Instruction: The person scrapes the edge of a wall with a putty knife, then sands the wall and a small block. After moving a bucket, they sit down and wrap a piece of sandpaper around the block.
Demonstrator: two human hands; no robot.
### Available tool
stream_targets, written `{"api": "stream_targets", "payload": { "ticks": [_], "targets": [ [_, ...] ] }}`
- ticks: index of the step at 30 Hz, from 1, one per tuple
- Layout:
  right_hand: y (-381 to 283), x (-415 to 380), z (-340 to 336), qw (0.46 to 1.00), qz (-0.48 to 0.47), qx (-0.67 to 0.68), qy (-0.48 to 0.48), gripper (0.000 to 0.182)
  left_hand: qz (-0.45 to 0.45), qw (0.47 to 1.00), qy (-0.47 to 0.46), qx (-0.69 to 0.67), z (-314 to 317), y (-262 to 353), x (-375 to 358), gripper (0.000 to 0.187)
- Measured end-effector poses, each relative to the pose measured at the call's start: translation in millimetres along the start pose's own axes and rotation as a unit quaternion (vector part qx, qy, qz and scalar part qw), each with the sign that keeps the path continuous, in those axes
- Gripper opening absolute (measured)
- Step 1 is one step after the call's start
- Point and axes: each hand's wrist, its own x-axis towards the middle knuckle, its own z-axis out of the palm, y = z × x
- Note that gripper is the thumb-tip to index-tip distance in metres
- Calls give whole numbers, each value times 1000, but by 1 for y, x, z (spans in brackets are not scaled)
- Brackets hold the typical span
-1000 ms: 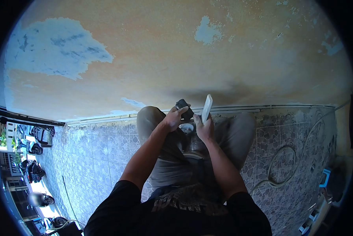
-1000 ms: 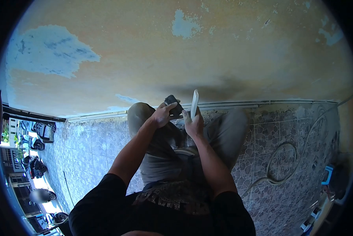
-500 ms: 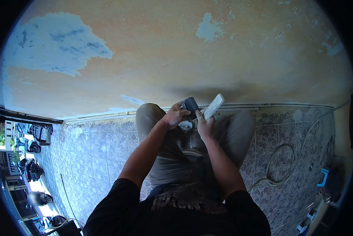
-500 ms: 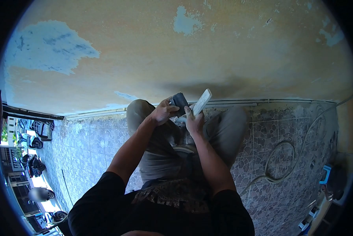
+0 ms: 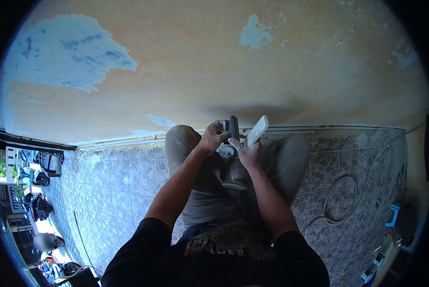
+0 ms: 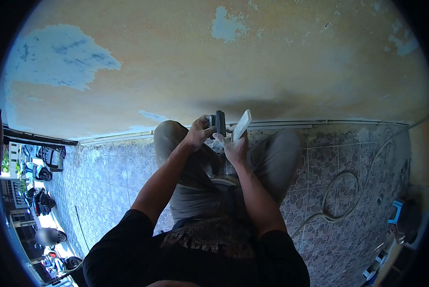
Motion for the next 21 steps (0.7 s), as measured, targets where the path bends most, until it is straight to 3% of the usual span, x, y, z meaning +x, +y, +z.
{"api": "stream_targets", "payload": {
  "ticks": [1,3,4,8,10,15,18,21],
  "targets": [
    [3,2,-1,1000,0,1,0,47,-7,999,22,32,0,1,0,36],
    [13,6,-7,989,143,46,11,44,9,999,17,-28,-1,-2,2,34],
    [17,8,-8,988,144,46,12,44,24,996,12,-88,-2,-3,3,33],
    [27,9,-9,995,55,-53,60,32,2,996,-26,-80,-5,-10,5,33],
    [23,5,-11,989,40,-145,4,30,-20,995,-67,-78,-7,-12,5,35],
    [-12,3,-9,992,115,-41,-38,28,-17,992,-60,-106,-3,2,-3,38],
    [4,3,-7,994,98,-45,-13,32,-11,993,-50,-108,-7,-2,2,38],
    [18,12,-13,985,147,-7,87,38,20,991,-9,-133,-9,-6,6,36]
  ]
}}
